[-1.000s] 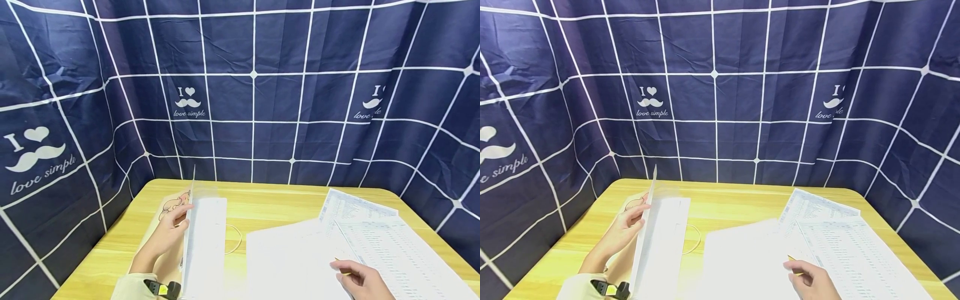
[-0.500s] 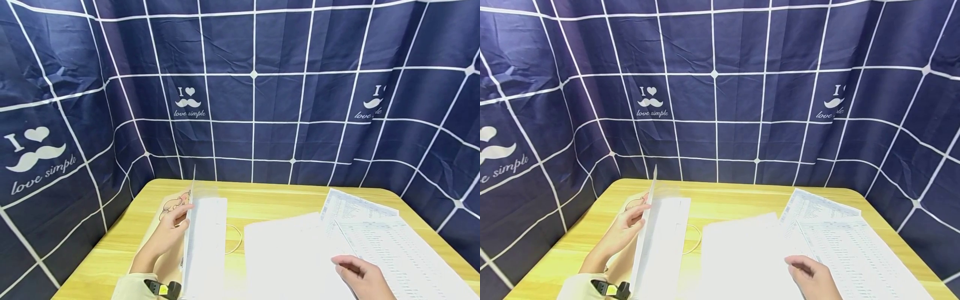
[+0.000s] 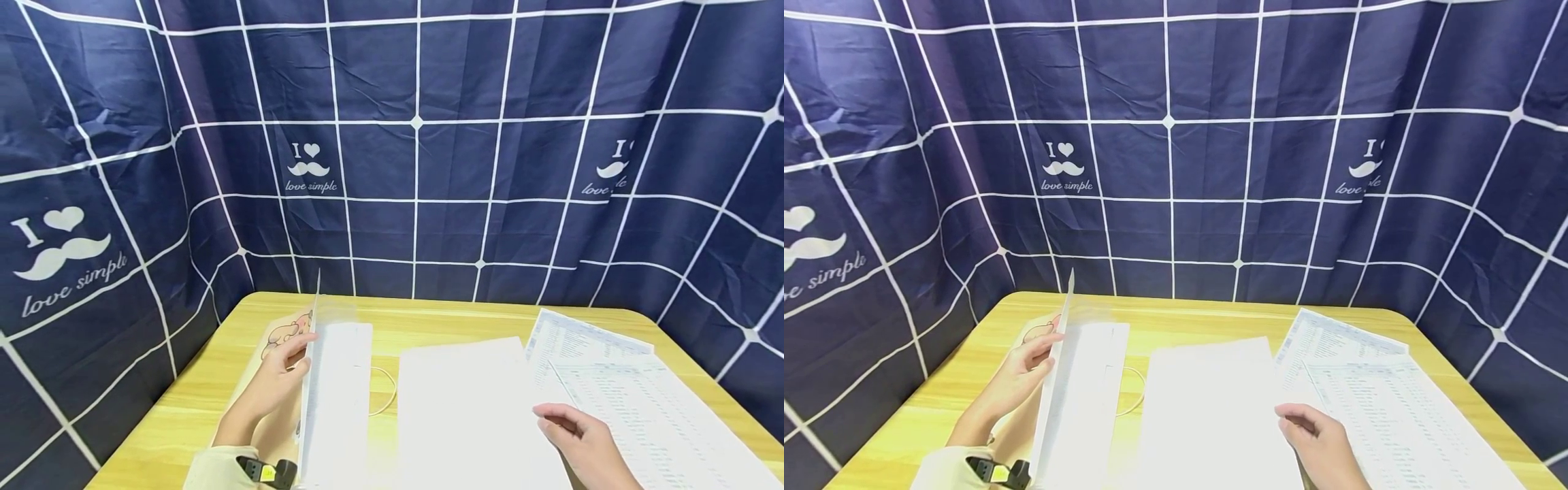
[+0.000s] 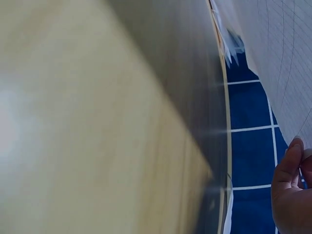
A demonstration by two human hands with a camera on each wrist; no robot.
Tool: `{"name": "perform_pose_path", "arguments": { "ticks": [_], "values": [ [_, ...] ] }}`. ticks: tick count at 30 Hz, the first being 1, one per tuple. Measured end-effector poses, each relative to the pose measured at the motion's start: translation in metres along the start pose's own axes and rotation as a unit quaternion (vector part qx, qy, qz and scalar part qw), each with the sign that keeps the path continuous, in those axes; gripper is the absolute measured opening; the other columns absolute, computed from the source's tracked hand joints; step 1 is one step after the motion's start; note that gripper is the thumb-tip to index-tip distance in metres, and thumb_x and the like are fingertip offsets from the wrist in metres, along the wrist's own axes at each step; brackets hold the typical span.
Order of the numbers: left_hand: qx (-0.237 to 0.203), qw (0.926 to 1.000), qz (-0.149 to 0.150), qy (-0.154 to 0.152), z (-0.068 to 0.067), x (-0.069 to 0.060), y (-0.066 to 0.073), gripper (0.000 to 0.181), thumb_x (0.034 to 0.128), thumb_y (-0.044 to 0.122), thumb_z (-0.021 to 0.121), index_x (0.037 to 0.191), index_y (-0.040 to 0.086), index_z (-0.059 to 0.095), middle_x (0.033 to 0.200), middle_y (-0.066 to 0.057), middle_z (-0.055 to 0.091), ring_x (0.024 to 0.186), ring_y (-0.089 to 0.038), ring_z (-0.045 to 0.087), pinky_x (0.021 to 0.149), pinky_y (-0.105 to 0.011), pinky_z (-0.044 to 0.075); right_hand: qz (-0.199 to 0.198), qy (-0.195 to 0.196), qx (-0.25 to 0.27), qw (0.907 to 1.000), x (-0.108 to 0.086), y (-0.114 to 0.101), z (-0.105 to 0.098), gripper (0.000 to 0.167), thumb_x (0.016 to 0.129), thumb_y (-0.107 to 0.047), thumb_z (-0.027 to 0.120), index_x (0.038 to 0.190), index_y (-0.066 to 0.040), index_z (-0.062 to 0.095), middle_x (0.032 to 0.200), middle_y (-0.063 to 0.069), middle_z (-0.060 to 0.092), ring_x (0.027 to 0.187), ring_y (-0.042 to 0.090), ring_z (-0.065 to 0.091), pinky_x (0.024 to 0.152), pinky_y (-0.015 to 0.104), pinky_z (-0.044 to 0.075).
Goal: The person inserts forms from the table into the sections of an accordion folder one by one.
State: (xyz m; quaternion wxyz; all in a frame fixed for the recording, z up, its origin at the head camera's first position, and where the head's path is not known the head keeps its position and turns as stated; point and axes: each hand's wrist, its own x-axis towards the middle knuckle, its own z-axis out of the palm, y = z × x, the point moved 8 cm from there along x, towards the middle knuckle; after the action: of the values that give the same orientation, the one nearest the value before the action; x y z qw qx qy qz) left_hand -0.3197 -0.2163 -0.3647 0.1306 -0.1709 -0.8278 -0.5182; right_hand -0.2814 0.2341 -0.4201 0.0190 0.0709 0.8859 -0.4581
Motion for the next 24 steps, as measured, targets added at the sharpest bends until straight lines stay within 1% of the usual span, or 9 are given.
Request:
{"name": "perform_pose_path", "arguments": {
  "ticks": [4,7,10,16,21,24],
  "values": [
    [-0.005,1.0000,-0.006,-0.001,0.000,0.000,-0.001,0.038,0.0896,-0.004,0.048,0.127,-0.005,0.052,0.134,-0.027,0.048,0.121,-0.041,0.049,0.096,-0.037,0.047,-0.024,0.001,-0.001,0.9997,0.003,-0.008,0.004,0.034,0.094,-0.024,0.057,0.120,-0.002,0.061,0.107,0.007,0.067,0.082,0.000,0.058,0.069,0.019,0.050],
    [-0.006,1.0000,-0.007,-0.002,-0.001,0.000,-0.002,0.038,0.0898,-0.004,0.049,0.127,-0.005,0.051,0.134,-0.027,0.048,0.121,-0.041,0.049,0.096,-0.037,0.047,-0.030,-0.001,0.007,0.9995,0.005,-0.011,0.008,0.036,0.094,-0.026,0.057,0.121,-0.002,0.060,0.108,0.006,0.067,0.084,-0.002,0.058,0.071,0.018,0.051],
    [-0.008,1.0000,-0.005,-0.002,-0.001,0.000,-0.002,0.038,0.0896,-0.004,0.048,0.127,-0.005,0.051,0.133,-0.027,0.048,0.121,-0.041,0.049,0.095,-0.035,0.047,-0.029,-0.002,0.019,0.9994,0.008,-0.013,0.011,0.038,0.093,-0.027,0.058,0.121,-0.002,0.060,0.108,0.006,0.066,0.084,-0.002,0.057,0.072,0.018,0.051],
    [-0.011,0.9999,-0.002,0.000,-0.001,0.001,-0.001,0.038,0.0887,-0.005,0.048,0.127,-0.006,0.051,0.133,-0.027,0.049,0.120,-0.041,0.050,0.093,-0.028,0.047,-0.029,0.001,0.061,0.9977,0.012,-0.019,0.018,0.035,0.093,-0.019,0.058,0.122,-0.001,0.059,0.109,0.004,0.065,0.086,-0.004,0.056,0.074,0.016,0.050],
    [-0.013,0.9999,-0.004,0.000,-0.001,0.001,-0.001,0.039,0.0884,-0.006,0.048,0.127,-0.006,0.051,0.132,-0.028,0.049,0.119,-0.042,0.050,0.092,-0.028,0.047,-0.032,-0.004,0.087,0.9957,0.015,-0.022,0.025,0.035,0.093,-0.013,0.056,0.125,0.002,0.056,0.108,0.003,0.063,0.088,-0.003,0.055,0.075,0.016,0.050],
    [-0.014,0.9999,-0.005,0.000,-0.001,0.001,-0.001,0.040,0.0883,-0.006,0.048,0.128,-0.007,0.051,0.132,-0.028,0.049,0.119,-0.041,0.051,0.092,-0.029,0.048,-0.028,-0.007,0.093,0.9953,0.016,-0.023,0.028,0.036,0.093,-0.012,0.055,0.126,0.001,0.055,0.109,0.003,0.061,0.089,-0.001,0.054,0.076,0.016,0.050]
  ]
}}
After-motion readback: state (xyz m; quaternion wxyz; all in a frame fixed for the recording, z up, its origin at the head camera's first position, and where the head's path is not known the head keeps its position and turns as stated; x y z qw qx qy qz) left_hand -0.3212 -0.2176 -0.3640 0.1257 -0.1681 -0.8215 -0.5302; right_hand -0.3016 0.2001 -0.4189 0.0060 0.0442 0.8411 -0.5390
